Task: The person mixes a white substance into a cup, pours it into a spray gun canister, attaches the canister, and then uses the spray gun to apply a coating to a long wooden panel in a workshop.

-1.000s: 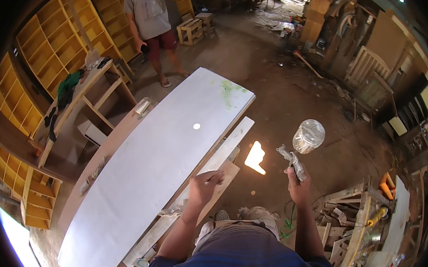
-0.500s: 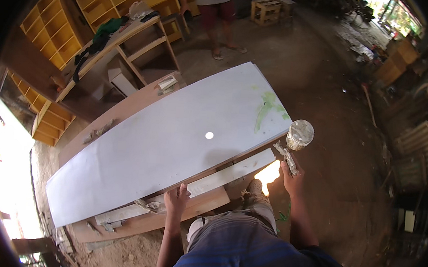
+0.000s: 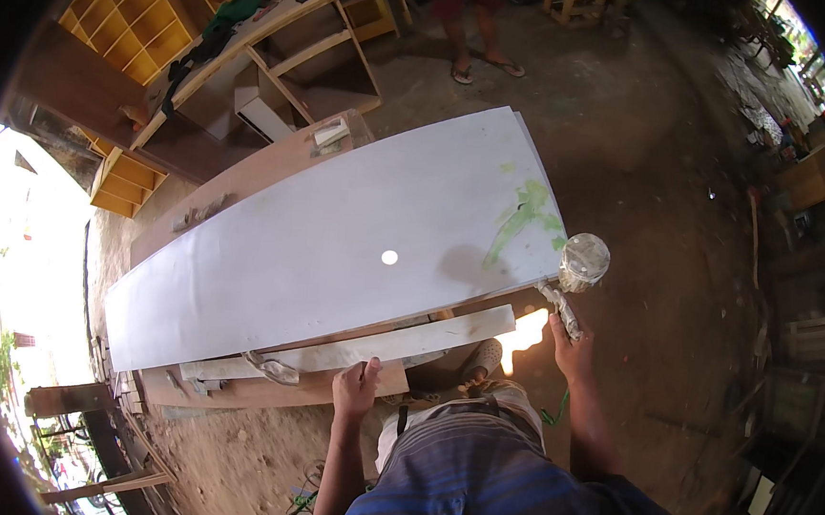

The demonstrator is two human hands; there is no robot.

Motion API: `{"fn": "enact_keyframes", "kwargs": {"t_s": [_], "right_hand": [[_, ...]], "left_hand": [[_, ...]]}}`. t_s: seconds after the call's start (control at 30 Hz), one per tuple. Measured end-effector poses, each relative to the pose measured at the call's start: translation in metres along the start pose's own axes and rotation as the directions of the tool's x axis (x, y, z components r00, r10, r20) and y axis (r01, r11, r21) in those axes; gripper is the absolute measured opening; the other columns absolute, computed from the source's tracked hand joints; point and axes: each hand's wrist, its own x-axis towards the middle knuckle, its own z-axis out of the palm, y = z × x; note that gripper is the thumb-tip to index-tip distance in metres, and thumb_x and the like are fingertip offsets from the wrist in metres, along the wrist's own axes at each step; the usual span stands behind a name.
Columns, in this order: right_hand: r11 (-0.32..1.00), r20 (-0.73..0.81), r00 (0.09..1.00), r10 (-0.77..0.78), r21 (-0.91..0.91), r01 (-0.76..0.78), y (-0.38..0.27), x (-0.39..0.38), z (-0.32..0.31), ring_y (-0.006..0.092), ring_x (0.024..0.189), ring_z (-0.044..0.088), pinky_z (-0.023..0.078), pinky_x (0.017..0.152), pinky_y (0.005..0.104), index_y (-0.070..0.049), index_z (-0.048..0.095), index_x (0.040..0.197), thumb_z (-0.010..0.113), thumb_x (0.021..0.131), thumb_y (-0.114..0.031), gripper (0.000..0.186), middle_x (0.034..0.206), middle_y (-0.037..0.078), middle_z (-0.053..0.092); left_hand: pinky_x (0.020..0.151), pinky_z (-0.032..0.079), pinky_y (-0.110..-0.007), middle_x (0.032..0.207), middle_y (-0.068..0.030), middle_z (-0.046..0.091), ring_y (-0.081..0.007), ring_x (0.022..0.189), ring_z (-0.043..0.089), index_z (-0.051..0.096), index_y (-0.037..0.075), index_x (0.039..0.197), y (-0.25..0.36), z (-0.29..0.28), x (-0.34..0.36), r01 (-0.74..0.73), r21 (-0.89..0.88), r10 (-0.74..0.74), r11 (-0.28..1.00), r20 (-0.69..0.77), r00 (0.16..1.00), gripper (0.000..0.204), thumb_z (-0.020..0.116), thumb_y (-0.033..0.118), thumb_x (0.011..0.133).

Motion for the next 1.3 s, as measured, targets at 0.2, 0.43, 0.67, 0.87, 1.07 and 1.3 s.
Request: {"fn": "enact_keyframes", "kwargs": {"t_s": [0.2,0.43,0.67,0.87,1.07,1.3], "right_hand": [[0.998,-0.059,0.998,-0.031,0.057,0.034,-0.013,0.014,-0.012,0.0254,0.103,0.074,0.057,0.088,0.0399,0.001,0.069,0.139,0.07,0.107,-0.022,0.039,0.119,0.019,0.078],[0.997,-0.108,0.993,-0.054,0.055,0.061,-0.018,0.005,-0.01,0.028,0.104,0.074,0.057,0.089,0.0399,0.002,0.069,0.136,0.071,0.107,-0.024,0.039,0.12,0.02,0.077],[0.99,-0.015,0.999,-0.042,-0.136,0.039,-0.004,-0.033,-0.002,0.0345,0.102,0.076,0.058,0.087,0.0431,-0.002,0.072,0.134,0.072,0.105,-0.028,0.039,0.112,0.021,0.079],[0.982,0.038,0.983,-0.182,-0.047,0.184,-0.036,-0.047,-0.023,0.035,0.109,0.077,0.059,0.092,0.0429,-0.002,0.071,0.138,0.075,0.103,-0.027,0.044,0.118,0.021,0.078],[0.975,0.086,0.974,-0.207,-0.065,0.213,-0.033,-0.002,-0.059,0.0244,0.107,0.076,0.058,0.093,0.0405,-0.001,0.072,0.136,0.075,0.105,-0.028,0.041,0.119,0.017,0.08],[0.947,0.315,0.925,-0.213,-0.164,0.275,-0.014,0.111,-0.094,0.036,0.114,0.075,0.057,0.098,0.0413,-0.003,0.072,0.135,0.075,0.103,-0.023,0.038,0.123,0.02,0.077]], "left_hand": [[0.067,0.056,-0.041,0.07,-0.0133,0.072,-0.0321,0.068,0.074,0.077,0.002,0.087,0.007,0.014,-0.001,-0.004,-0.012,0.004,1.0,-0.011,1.0,0.053,0.06,0.047,0.11],[0.067,0.055,-0.042,0.072,-0.0141,0.073,-0.0332,0.07,0.074,0.074,0.002,0.084,0.007,0.016,-0.004,0.006,0.0,-0.006,1.0,0.038,0.999,0.054,0.06,0.048,0.11],[0.065,0.056,-0.04,0.07,-0.0127,0.073,-0.0292,0.066,0.074,0.075,0.002,0.087,-0.013,0.015,-0.009,-0.071,-0.015,0.072,0.997,0.043,0.996,0.054,0.059,0.047,0.111],[0.063,0.054,-0.043,0.068,-0.0154,0.071,-0.0341,0.065,0.073,0.071,0.001,0.08,-0.019,0.03,0.002,-0.117,-0.062,0.117,0.991,0.006,0.993,0.056,0.059,0.046,0.111],[0.062,0.053,-0.042,0.065,-0.015,0.068,-0.03,0.061,0.07,0.074,-0.001,0.085,-0.007,0.039,-0.013,-0.048,-0.164,0.028,0.985,-0.123,0.992,0.055,0.06,0.046,0.11],[0.061,0.055,-0.037,0.065,-0.0098,0.07,-0.0207,0.06,0.071,0.08,0.0,0.095,0.009,0.082,-0.037,0.143,-0.325,-0.25,0.935,-0.318,0.914,0.05,0.058,0.042,0.111]]}}
